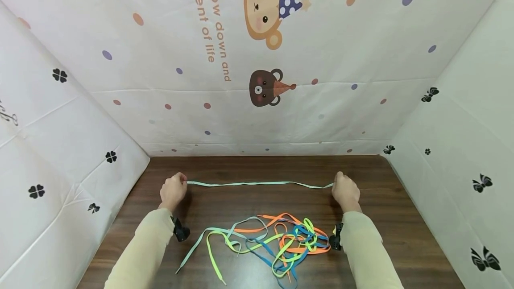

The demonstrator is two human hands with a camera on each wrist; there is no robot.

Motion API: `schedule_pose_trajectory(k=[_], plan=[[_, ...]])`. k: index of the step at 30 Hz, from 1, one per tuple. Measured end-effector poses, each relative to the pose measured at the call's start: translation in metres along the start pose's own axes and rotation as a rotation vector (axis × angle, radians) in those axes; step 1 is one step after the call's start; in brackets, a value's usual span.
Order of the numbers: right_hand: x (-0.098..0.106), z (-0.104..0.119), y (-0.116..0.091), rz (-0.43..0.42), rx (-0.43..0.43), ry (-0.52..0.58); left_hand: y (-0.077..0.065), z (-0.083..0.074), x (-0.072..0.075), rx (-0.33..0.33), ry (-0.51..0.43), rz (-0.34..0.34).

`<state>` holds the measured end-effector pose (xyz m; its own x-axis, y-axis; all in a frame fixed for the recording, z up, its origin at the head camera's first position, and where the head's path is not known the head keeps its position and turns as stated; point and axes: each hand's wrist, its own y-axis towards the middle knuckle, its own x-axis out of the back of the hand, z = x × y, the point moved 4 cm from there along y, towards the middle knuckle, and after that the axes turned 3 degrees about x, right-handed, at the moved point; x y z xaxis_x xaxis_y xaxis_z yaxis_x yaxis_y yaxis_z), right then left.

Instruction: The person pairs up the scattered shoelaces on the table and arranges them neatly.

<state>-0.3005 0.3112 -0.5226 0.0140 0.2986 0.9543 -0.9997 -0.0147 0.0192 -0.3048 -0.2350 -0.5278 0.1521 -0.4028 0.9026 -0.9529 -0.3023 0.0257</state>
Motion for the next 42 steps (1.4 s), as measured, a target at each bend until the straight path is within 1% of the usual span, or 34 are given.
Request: schedule_pose_trajectory(k=[5, 9, 13, 18, 22, 29, 34, 39, 42], plan=[[-0.004, -0.010, -0.002, 0.042, -0.108, 0.093, -0.002, 0.006, -0.007, 0.029, 0.029, 0.032], [-0.006, -0.014, -0.004, 0.059, -0.153, 0.121, -0.004, 0.009, -0.008, 0.023, 0.041, 0.031], [-0.008, -0.013, -0.007, 0.072, -0.129, 0.126, -0.006, 0.012, -0.009, 0.012, 0.048, 0.033], [-0.014, -0.013, -0.008, 0.057, -0.078, 0.103, -0.008, 0.013, -0.012, -0.001, 0.050, 0.045], [-0.017, -0.015, -0.009, 0.063, -0.068, 0.094, -0.008, 0.014, -0.015, -0.012, 0.054, 0.056], [-0.018, -0.015, -0.013, 0.112, -0.065, 0.048, -0.007, 0.016, -0.020, -0.038, 0.077, 0.070], [-0.018, -0.012, -0.015, 0.144, -0.048, 0.008, -0.007, 0.016, -0.022, -0.066, 0.123, 0.071], [-0.017, -0.010, -0.018, 0.152, -0.030, -0.023, -0.009, 0.014, -0.024, -0.106, 0.184, 0.066], [-0.016, -0.010, -0.019, 0.150, -0.014, -0.057, -0.011, 0.013, -0.025, -0.126, 0.215, 0.078]])
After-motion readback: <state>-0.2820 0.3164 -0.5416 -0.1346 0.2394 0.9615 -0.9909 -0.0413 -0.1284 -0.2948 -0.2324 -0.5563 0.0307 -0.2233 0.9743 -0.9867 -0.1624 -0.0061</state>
